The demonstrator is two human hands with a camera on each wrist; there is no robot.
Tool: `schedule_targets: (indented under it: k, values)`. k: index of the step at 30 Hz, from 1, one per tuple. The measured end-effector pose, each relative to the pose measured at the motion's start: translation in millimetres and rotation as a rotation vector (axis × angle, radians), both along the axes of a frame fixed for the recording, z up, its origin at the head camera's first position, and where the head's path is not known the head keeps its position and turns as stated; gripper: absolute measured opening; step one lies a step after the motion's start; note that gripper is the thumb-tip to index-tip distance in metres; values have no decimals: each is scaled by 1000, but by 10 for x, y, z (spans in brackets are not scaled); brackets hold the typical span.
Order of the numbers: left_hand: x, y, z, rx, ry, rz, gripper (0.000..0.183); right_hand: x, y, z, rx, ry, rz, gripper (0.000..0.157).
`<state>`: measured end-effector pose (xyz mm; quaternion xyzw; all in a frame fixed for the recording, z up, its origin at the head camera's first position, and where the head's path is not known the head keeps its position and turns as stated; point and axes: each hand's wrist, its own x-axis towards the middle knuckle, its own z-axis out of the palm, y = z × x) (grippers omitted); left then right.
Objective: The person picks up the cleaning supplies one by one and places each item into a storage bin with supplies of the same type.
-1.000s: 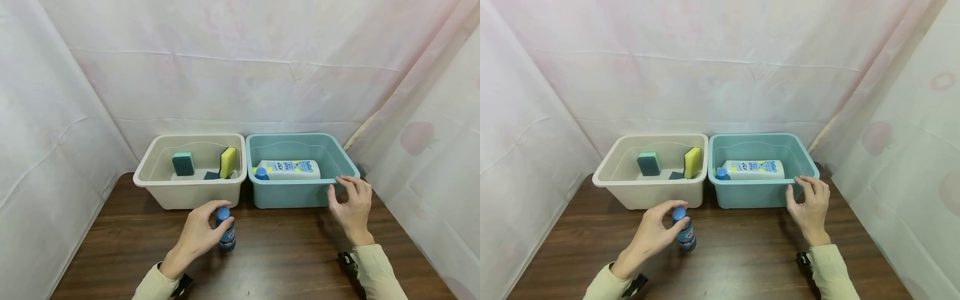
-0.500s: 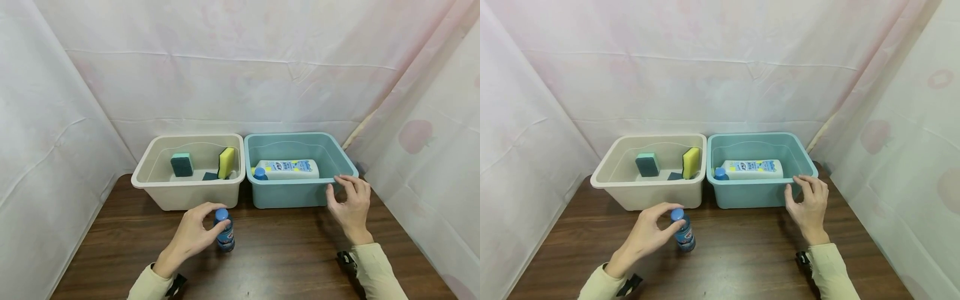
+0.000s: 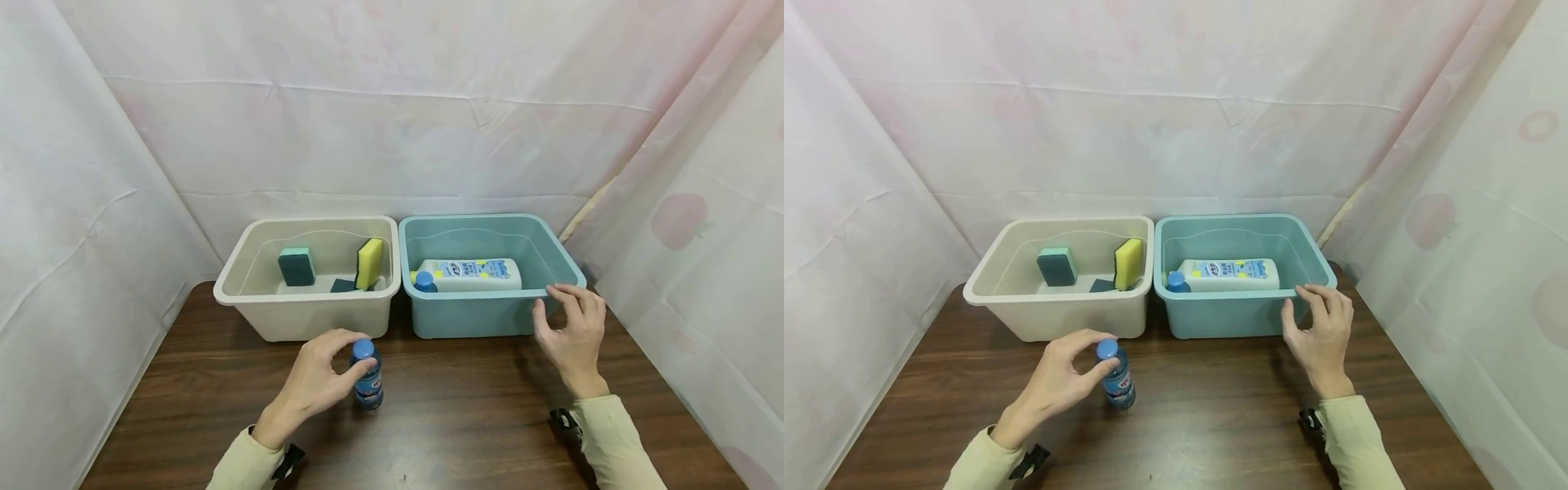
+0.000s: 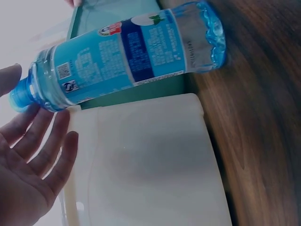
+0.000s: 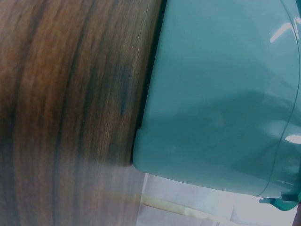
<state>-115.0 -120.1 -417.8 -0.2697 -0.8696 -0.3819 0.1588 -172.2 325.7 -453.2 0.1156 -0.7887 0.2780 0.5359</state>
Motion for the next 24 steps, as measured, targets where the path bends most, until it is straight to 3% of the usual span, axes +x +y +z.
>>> schedule_targets:
  k: [5,24]
  values:
    - [-10,21,-33,8,68,7,31,-5,-10,2,-13,14,4,34]
    - [-9,76,-61,111,82,87,28,0,-3,10,2,5,4,33]
